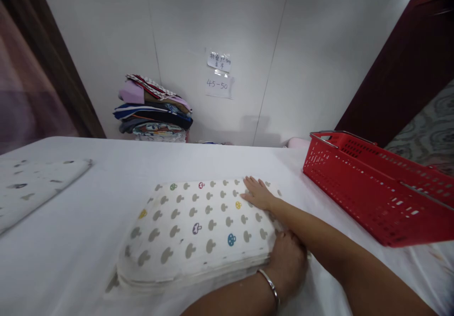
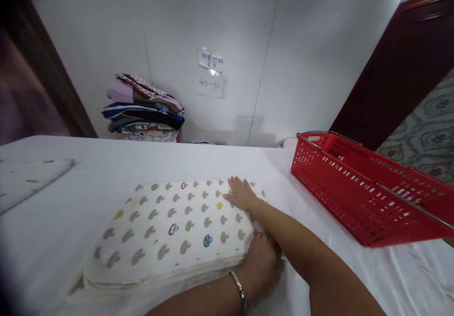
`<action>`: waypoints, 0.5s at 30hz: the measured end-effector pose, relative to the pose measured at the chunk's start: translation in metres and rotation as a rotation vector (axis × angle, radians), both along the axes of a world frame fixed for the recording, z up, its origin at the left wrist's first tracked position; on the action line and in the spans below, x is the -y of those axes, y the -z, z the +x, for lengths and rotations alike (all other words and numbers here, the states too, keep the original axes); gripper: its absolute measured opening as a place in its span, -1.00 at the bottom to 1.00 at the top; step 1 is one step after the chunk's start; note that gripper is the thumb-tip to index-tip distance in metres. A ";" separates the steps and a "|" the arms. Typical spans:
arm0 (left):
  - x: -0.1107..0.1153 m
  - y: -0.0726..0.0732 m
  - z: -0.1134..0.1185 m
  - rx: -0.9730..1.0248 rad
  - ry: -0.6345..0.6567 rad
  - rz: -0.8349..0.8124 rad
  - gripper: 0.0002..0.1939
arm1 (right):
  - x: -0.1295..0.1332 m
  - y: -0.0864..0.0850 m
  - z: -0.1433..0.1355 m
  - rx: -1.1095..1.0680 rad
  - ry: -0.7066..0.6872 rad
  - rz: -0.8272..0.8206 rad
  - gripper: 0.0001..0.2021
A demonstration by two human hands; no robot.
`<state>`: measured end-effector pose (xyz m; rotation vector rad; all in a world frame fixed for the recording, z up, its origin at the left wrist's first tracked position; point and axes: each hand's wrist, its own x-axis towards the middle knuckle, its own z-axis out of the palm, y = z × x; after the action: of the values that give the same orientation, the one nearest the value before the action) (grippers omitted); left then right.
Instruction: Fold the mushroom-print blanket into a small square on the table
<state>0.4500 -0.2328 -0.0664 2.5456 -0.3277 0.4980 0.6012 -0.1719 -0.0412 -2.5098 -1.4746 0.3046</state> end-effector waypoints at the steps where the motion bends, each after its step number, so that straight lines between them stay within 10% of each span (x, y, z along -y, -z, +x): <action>1: 0.000 0.000 0.000 -0.005 -0.003 -0.008 -0.69 | -0.002 0.000 -0.002 -0.002 -0.018 -0.009 -0.27; 10: -0.001 0.000 -0.003 -0.008 0.002 0.061 -0.79 | 0.004 -0.004 0.010 -0.057 -0.011 0.117 -0.29; 15: -0.003 -0.001 -0.004 0.001 0.006 0.122 -0.81 | 0.054 -0.007 0.030 -0.188 0.572 0.544 -0.53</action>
<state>0.4456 -0.2294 -0.0653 2.6615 -0.3770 0.4911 0.6311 -0.2255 -0.0342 -2.2398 -0.6087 0.0274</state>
